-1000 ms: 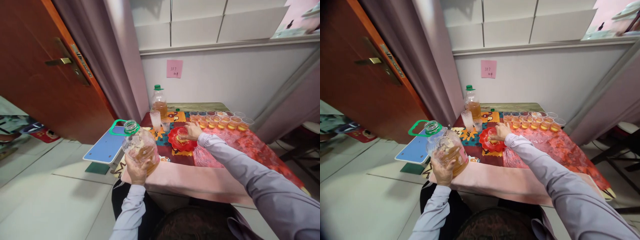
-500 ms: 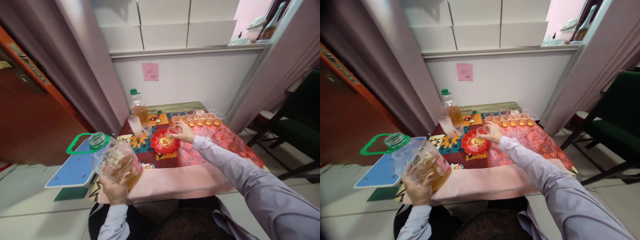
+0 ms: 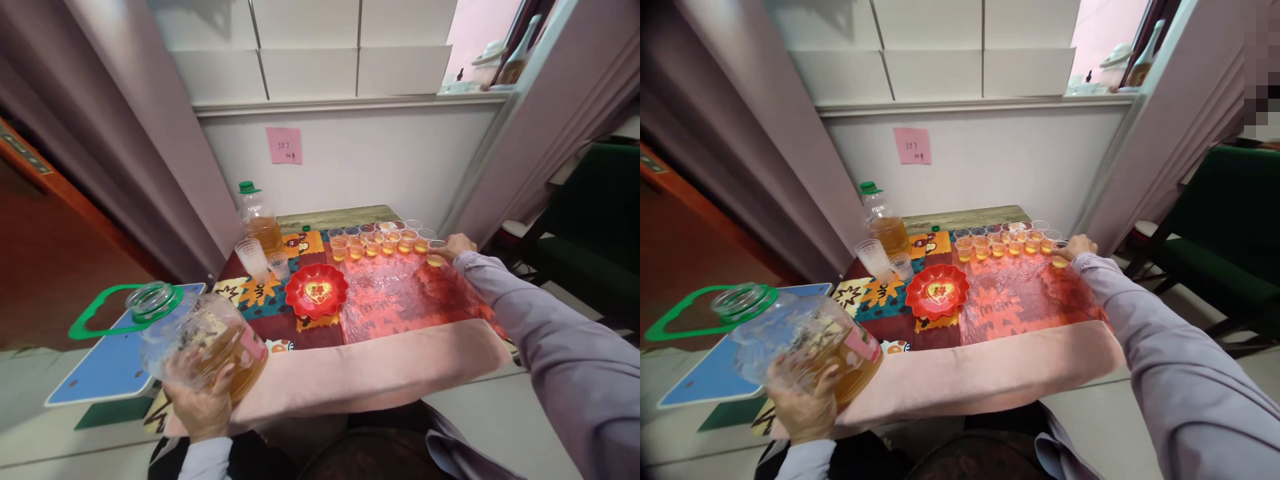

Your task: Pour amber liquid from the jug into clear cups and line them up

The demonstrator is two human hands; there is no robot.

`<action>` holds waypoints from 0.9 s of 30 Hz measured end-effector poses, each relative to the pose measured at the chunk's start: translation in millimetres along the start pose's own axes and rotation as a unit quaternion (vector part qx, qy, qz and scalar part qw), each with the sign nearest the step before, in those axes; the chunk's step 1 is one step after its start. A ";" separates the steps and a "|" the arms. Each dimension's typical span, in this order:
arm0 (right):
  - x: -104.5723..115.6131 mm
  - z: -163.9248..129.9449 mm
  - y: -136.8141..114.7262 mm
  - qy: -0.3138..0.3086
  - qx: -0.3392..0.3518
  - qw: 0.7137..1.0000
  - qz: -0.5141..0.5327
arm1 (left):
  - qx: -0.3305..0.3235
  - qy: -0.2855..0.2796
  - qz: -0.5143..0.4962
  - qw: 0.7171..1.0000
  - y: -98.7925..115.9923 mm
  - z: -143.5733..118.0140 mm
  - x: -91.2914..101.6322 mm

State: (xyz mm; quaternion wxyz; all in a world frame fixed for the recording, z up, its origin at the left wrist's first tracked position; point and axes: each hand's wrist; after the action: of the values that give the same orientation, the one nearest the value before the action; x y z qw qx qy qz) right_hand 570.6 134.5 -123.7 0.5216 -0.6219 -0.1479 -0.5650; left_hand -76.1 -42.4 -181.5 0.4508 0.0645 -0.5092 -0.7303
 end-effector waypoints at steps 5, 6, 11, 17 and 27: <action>-5.9 14.3 10.4 -0.036 -0.066 0.996 -0.057 | -0.007 0.037 -0.016 0.999 -12.4 4.9 -3.1; -7.9 15.4 11.0 -0.039 -0.070 0.995 -0.062 | -0.003 0.047 -0.017 0.999 -15.4 6.0 -3.7; -14.6 17.7 12.0 -0.043 -0.082 0.993 -0.071 | 0.007 0.043 -0.029 0.999 -25.0 8.2 -3.9; -15.7 12.2 10.6 -0.034 -0.086 0.993 -0.071 | 0.002 0.051 -0.044 0.998 -31.0 6.5 -6.5; 4.4 -6.9 -42.5 0.039 0.024 0.999 -0.009 | -0.004 0.043 -0.026 0.999 -24.3 -8.1 -2.8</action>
State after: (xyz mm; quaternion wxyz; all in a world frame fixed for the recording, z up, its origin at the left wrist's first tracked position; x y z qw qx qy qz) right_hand 535.3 144.5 -100.8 0.5367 -0.5853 -0.1463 -0.5899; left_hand -84.4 -44.1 -205.8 0.4538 0.1073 -0.4848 -0.7400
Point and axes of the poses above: each hand's wrist, its own z-axis towards the middle knuckle, its own x-axis out of the back of the hand, y = z × x, and after that the axes turned 14 degrees about z, right-handed
